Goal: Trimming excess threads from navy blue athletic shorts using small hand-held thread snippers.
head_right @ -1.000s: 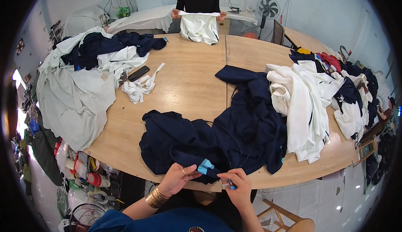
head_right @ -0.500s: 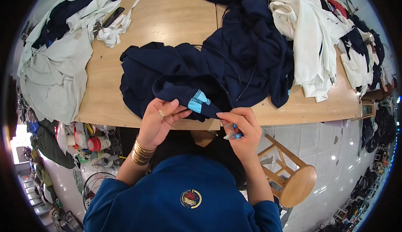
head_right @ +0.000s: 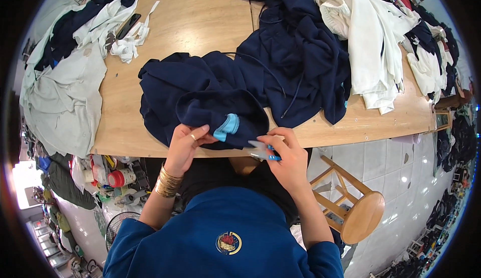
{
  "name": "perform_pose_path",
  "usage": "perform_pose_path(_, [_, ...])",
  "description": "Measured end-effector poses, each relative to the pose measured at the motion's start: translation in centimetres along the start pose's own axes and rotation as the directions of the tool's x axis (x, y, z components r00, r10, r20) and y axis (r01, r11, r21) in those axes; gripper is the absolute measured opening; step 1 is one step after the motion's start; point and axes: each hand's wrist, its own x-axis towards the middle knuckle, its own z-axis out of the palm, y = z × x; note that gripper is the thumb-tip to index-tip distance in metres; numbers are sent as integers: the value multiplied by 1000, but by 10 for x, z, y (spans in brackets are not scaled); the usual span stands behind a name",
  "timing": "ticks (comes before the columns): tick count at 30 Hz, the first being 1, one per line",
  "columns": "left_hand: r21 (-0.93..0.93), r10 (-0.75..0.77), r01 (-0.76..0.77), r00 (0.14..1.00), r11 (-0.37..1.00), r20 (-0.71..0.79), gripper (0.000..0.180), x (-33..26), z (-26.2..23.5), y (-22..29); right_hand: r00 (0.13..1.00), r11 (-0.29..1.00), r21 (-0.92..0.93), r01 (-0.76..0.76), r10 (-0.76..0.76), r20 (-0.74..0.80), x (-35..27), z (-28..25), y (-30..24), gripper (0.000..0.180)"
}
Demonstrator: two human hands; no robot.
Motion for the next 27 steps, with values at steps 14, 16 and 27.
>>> perform_pose_path(14, [861,556,-508,726,37,404,33,79,20,27,995,998,24,-51,53,-85,64,60,61,16])
perform_pose_path(16, [838,479,-540,759,85,440,22,90,19,24,980,960,198,-198,196,32,71,51,52,15])
perform_pose_path(27, [418,8,-159,941,895,339,21,24,48,72,863,539,678,-499,383,330,66,-8,-14,9])
